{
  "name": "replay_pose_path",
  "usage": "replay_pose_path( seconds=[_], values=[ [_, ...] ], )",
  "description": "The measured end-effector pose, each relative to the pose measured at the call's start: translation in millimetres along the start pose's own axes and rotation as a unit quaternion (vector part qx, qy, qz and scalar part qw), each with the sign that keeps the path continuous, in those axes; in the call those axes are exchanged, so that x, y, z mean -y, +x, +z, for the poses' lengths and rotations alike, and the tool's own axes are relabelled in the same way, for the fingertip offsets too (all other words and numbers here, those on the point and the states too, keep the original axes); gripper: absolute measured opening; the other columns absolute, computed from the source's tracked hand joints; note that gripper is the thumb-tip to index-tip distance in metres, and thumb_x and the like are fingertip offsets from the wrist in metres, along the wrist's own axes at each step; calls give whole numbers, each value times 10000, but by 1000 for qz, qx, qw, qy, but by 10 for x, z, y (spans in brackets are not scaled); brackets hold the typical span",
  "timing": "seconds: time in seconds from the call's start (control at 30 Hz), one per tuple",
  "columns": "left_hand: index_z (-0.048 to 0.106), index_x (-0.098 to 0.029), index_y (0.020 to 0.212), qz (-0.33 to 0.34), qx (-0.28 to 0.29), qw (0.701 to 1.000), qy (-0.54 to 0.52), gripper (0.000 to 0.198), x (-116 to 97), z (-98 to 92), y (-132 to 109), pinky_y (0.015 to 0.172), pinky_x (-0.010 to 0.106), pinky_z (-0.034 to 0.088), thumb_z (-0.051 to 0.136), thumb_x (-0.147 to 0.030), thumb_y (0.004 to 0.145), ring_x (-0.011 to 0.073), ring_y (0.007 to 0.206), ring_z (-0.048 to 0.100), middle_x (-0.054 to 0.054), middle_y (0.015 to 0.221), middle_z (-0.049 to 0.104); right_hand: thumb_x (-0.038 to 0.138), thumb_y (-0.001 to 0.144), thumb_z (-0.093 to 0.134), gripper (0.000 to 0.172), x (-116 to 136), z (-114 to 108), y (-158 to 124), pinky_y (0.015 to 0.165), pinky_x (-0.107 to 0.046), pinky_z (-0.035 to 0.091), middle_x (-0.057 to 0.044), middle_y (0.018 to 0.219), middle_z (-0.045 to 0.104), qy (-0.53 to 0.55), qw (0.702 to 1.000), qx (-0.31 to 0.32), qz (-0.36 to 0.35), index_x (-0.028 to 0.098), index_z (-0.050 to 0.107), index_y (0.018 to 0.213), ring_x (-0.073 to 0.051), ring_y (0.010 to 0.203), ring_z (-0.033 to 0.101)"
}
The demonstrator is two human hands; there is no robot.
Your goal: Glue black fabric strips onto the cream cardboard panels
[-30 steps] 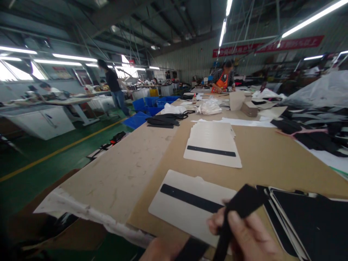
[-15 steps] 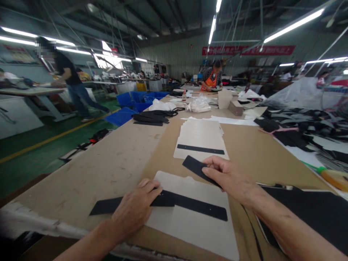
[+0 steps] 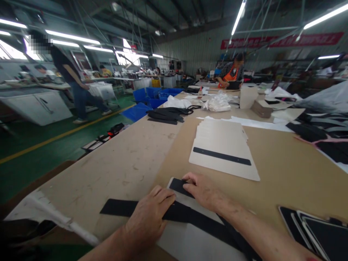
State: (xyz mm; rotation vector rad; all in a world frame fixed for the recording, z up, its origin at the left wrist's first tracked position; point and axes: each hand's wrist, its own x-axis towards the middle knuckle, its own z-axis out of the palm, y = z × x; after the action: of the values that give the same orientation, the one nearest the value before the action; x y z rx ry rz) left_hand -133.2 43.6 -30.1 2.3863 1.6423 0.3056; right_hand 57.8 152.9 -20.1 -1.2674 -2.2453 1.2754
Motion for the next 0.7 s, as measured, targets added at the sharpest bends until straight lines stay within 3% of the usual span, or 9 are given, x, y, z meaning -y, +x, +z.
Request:
replay_pose_path(
  seconds=[0.37,0.47,0.6,0.7],
  values=[
    [591,-195,1108,-20,8,1000,-2,340,-20,-3,-13,977,403,474,534,-142,776,257,1076,475,58,1175,584,240,848,546,207,126,36,-13,696,-277,431,4,797,704,-57,998,-2,25,226,687,998,-164,762,627],
    [564,-175,1206,-32,-2,999,-10,457,-13,25,-24,1043,421,437,524,-143,752,269,1146,462,76,1278,552,250,851,549,216,91,38,15,724,-292,444,-5,833,722,-65,998,2,23,230,690,1013,-175,790,642],
    [371,-151,1458,-46,-1,999,-9,736,11,71,-20,1123,445,367,508,-150,735,299,1317,371,84,1514,411,252,848,549,248,51,37,30,787,-310,466,-25,917,745,-71,997,8,12,225,699,1043,-193,859,666],
    [340,-141,1493,-47,10,999,2,784,25,82,1,1114,452,379,522,-178,731,316,1309,381,79,1575,348,245,848,543,267,65,27,19,814,-313,474,-32,962,752,-78,997,6,10,226,708,1057,-200,897,671]
  ],
)
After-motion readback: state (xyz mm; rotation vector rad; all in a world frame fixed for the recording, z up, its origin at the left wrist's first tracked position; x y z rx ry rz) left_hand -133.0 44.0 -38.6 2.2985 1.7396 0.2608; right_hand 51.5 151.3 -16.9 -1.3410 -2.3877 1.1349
